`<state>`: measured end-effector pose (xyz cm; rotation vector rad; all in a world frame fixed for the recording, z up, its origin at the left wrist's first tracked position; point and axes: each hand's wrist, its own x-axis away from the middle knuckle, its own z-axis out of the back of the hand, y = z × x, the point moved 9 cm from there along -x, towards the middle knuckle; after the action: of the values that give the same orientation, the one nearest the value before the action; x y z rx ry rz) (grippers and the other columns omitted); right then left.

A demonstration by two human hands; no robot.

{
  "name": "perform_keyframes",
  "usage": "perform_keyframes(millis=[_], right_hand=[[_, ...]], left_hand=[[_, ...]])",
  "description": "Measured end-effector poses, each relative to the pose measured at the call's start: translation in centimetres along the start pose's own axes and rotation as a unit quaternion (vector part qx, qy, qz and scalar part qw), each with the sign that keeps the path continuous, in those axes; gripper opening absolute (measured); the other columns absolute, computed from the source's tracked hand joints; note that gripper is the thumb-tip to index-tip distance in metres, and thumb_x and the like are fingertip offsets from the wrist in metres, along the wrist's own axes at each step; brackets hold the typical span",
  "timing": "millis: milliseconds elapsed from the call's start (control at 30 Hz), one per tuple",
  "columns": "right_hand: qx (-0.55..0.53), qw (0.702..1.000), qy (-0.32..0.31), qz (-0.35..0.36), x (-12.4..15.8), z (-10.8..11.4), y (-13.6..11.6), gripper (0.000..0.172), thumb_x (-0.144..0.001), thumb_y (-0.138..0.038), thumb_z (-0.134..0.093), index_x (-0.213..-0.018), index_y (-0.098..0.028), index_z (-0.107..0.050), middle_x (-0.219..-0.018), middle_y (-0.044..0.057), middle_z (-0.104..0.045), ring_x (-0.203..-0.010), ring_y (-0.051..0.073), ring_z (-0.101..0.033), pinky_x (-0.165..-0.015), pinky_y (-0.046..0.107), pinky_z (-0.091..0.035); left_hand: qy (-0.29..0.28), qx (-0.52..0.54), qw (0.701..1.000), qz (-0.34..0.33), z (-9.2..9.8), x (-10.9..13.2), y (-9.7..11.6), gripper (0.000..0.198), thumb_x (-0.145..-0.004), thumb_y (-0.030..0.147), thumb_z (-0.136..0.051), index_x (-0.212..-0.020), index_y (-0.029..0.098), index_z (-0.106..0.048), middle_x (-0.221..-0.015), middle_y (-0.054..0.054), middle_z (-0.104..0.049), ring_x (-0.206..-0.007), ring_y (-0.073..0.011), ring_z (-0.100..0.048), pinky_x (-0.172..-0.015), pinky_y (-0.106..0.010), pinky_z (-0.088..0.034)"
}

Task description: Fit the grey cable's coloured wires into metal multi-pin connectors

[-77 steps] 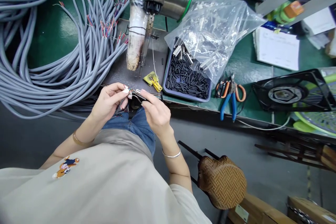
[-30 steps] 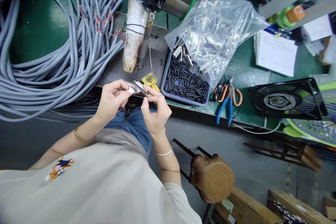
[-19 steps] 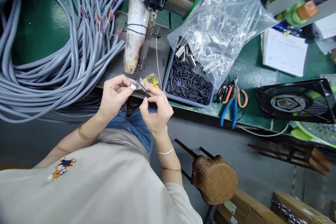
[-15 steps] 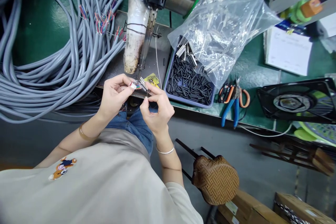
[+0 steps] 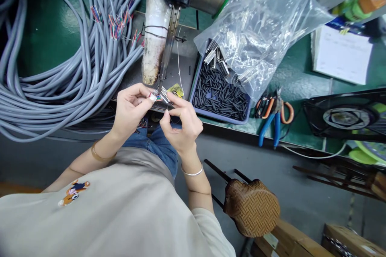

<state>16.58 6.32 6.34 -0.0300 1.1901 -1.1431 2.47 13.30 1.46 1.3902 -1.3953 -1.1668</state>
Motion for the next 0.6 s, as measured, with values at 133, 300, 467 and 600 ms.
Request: perform_keyframes(millis=[133, 300, 467, 600], right_hand=[[0.011, 1.000, -0.006, 0.008, 0.0, 0.1, -0.3, 0.015, -0.086, -0.012, -0.067, -0.086, -0.024, -0.058, -0.114, 0.005, -0.079, -0.097, 0.020, -0.077, -0.080, 0.035, -0.067], [0.018, 0.999, -0.016, 0.025, 0.3, 0.1, -0.6, 0.016, -0.086, -0.010, -0.065, -0.086, -0.024, -0.056, -0.114, 0.007, -0.079, -0.098, 0.020, -0.078, -0.082, 0.033, -0.066], [0.003, 1.000, -0.017, 0.011, 0.7, 0.1, -0.2, 0.015, -0.087, -0.013, -0.065, -0.087, -0.025, -0.056, -0.115, 0.006, -0.079, -0.100, 0.021, -0.078, -0.082, 0.034, -0.066], [-0.092, 0.991, -0.027, -0.095, 1.0, -0.2, 1.8, 0.010, -0.090, -0.017, -0.063, -0.086, -0.024, -0.057, -0.114, 0.008, -0.078, -0.101, 0.022, -0.078, -0.085, 0.039, -0.068]], left_hand=[[0.000, 0.001, 1.000, 0.000, 0.1, 0.0, 0.1, 0.010, -0.070, 0.013, -0.069, -0.065, 0.016, -0.061, -0.075, 0.001, -0.069, -0.070, -0.0100, -0.063, -0.066, -0.019, -0.053], [-0.015, 0.015, 1.000, 0.020, -0.2, 0.1, -0.4, 0.011, -0.070, 0.010, -0.068, -0.064, 0.015, -0.061, -0.075, 0.001, -0.069, -0.068, -0.0089, -0.063, -0.066, -0.019, -0.052], [-0.015, 0.028, 0.999, 0.035, -0.1, 0.1, -0.5, 0.012, -0.068, 0.011, -0.070, -0.062, 0.015, -0.061, -0.073, 0.001, -0.069, -0.065, -0.0084, -0.061, -0.064, -0.019, -0.052], [-0.030, 0.038, 0.997, 0.063, -0.2, 0.2, -0.6, 0.015, -0.068, 0.016, -0.075, -0.062, 0.016, -0.061, -0.072, 0.000, -0.069, -0.053, -0.0054, -0.052, -0.051, -0.018, -0.044]])
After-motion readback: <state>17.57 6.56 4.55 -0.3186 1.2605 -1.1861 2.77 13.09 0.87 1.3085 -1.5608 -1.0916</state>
